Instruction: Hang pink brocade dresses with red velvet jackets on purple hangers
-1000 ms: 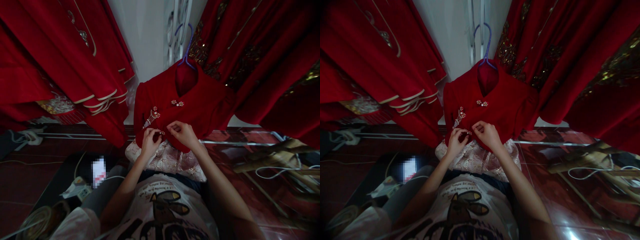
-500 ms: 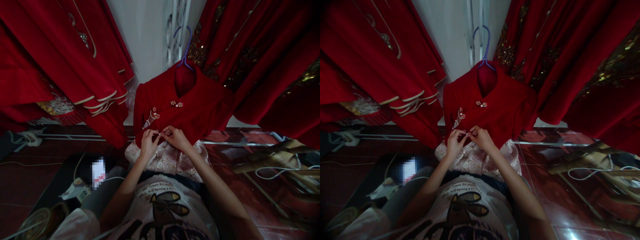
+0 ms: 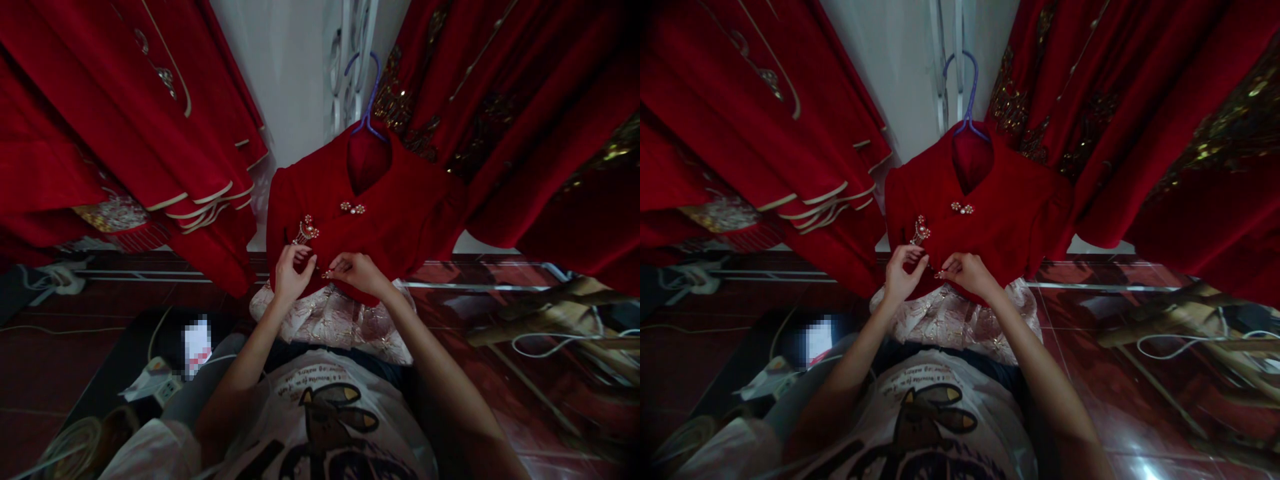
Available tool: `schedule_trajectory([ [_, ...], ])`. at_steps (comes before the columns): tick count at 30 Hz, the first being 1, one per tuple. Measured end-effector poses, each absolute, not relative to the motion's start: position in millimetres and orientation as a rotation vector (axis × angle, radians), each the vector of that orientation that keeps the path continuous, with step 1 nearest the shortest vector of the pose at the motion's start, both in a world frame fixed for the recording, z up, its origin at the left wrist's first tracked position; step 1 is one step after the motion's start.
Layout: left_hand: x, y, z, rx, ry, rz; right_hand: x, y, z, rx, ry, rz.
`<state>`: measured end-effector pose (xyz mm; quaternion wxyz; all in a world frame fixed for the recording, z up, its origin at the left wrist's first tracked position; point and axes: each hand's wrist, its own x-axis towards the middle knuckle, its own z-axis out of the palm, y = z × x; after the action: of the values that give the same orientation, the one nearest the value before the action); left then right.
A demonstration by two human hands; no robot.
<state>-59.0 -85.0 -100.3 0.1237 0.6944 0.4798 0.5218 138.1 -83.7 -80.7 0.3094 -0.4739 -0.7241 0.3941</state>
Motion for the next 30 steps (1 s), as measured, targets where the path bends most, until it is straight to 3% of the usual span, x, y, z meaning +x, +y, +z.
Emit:
schedule_trajectory([
  [8, -86, -28, -35, 2.865, 1.251, 1.118, 168, -88, -55, -1.142, -2.065, 1.211],
  [17, -85, 2, -17, 3.306, 0.722, 0.76, 172, -88, -52, -1.128, -2.071, 1.189],
  [22, -85, 19, -28, 3.306, 0.588, 0.79, 173, -88, -53, -1.102, -2.029, 1.2],
  [30, -36, 5, -18, 3.102, 0.971, 1.112, 185, -95, -39, -1.118, -2.033, 1.312],
])
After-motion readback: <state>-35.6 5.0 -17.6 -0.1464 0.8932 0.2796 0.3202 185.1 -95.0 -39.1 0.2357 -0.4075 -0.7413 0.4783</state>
